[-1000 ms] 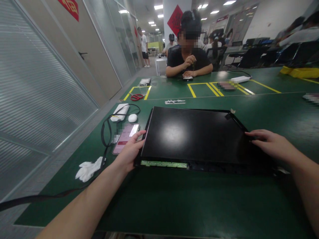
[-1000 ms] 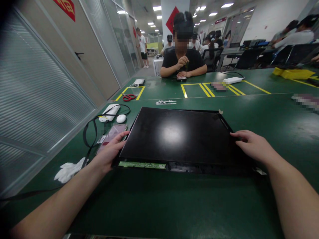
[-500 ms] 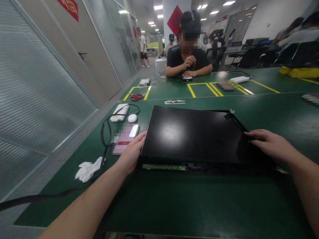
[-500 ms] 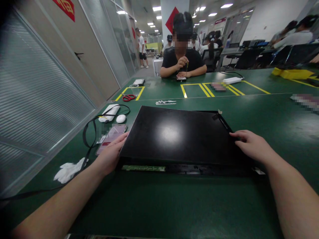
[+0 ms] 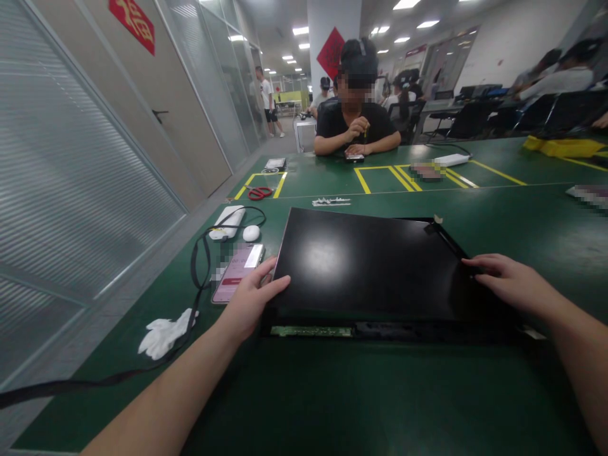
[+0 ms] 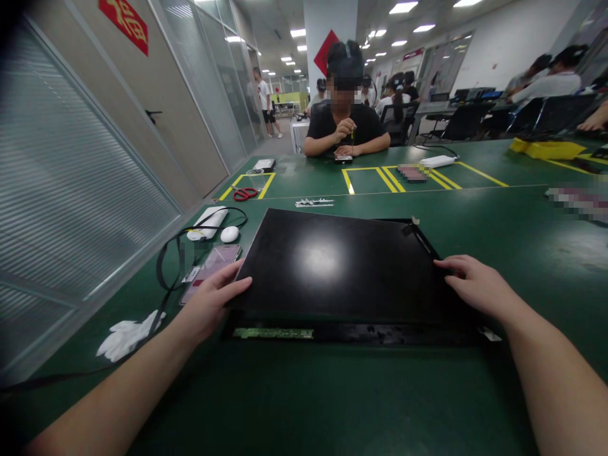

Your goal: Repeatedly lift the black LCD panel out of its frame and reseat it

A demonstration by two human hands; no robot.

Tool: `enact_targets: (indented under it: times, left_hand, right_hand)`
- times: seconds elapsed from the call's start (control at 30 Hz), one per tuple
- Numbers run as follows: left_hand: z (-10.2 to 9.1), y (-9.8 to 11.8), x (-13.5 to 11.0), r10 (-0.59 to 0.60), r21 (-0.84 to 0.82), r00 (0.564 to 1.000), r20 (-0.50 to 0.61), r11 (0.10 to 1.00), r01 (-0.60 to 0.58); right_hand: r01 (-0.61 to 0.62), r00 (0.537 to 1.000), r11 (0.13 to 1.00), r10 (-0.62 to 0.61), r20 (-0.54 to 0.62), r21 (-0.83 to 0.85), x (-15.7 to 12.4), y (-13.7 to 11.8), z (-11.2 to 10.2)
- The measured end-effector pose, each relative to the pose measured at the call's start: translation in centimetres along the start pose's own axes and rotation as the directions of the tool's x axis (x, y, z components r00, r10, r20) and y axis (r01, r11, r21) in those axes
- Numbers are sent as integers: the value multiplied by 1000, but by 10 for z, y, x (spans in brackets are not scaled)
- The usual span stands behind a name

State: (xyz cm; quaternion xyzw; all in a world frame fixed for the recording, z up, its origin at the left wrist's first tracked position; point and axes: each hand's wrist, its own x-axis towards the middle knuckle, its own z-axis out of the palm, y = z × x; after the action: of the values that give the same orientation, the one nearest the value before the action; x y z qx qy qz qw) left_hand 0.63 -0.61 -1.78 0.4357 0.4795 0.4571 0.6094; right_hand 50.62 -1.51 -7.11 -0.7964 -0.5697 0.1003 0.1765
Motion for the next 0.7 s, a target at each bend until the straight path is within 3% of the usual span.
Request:
enact_targets:
  times: [0.17, 0.43, 0.53, 0.7]
  left_hand:
    - [0, 0, -1, 26, -39, 1000, 8, 999, -26]
    - [-4, -6, 2, 203, -63, 972, 119, 978, -197]
    - [-4, -8, 2, 253, -74, 956, 145, 967, -245]
    - [-3, -9, 0, 301, -90, 939, 164, 953, -289]
  right_hand:
    - [-19, 1000, 1000, 19, 15, 25, -1, -2, -1]
    - [-113, 993, 979, 118, -20, 167, -2, -10, -2]
    - [-173, 981, 953, 190, -47, 249, -4, -15, -3]
    - [-303, 947, 874, 321, 17, 380, -3, -15, -4]
